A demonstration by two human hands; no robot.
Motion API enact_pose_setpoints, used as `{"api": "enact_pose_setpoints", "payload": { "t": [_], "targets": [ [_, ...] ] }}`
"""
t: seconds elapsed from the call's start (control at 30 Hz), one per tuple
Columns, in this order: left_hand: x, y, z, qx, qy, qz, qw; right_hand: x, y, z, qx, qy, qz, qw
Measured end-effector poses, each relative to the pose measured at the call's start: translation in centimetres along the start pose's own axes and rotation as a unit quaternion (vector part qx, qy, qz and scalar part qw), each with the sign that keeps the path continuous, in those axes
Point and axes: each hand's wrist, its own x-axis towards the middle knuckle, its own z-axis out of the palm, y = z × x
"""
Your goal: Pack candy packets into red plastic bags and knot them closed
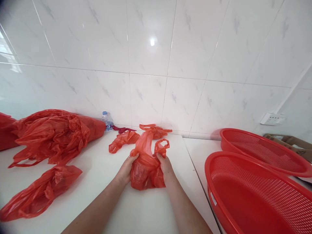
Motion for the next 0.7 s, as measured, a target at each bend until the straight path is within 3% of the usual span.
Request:
{"api": "enact_pose_setpoints", "payload": {
  "t": [0.1, 0.27, 0.37, 0.47, 0.57, 0.7],
  "targets": [
    [0.0, -0.3, -0.8, -0.098, 0.087, -0.035, 0.991, -0.8, -0.6, -0.8, 0.063, -0.014, 0.0, 0.998],
    [0.1, -0.4, -1.0, -0.156, 0.088, -0.079, 0.981, -2.0, -1.9, -0.4, 0.178, -0.08, 0.02, 0.981],
    [0.4, -0.6, -1.1, -0.163, 0.094, -0.089, 0.978, -2.6, -2.4, 1.0, 0.122, -0.148, 0.019, 0.981],
    [0.7, -0.8, -1.4, -0.161, 0.117, -0.078, 0.977, -2.8, -2.5, 2.3, 0.049, -0.177, 0.019, 0.983],
    [0.7, -0.7, -1.8, -0.158, 0.122, -0.08, 0.977, -2.4, -2.0, 2.5, -0.027, -0.168, 0.011, 0.985],
    [0.4, -0.4, -1.7, -0.132, 0.088, -0.09, 0.983, -1.8, -0.7, 1.8, -0.126, -0.127, 0.016, 0.984]
  ]
}}
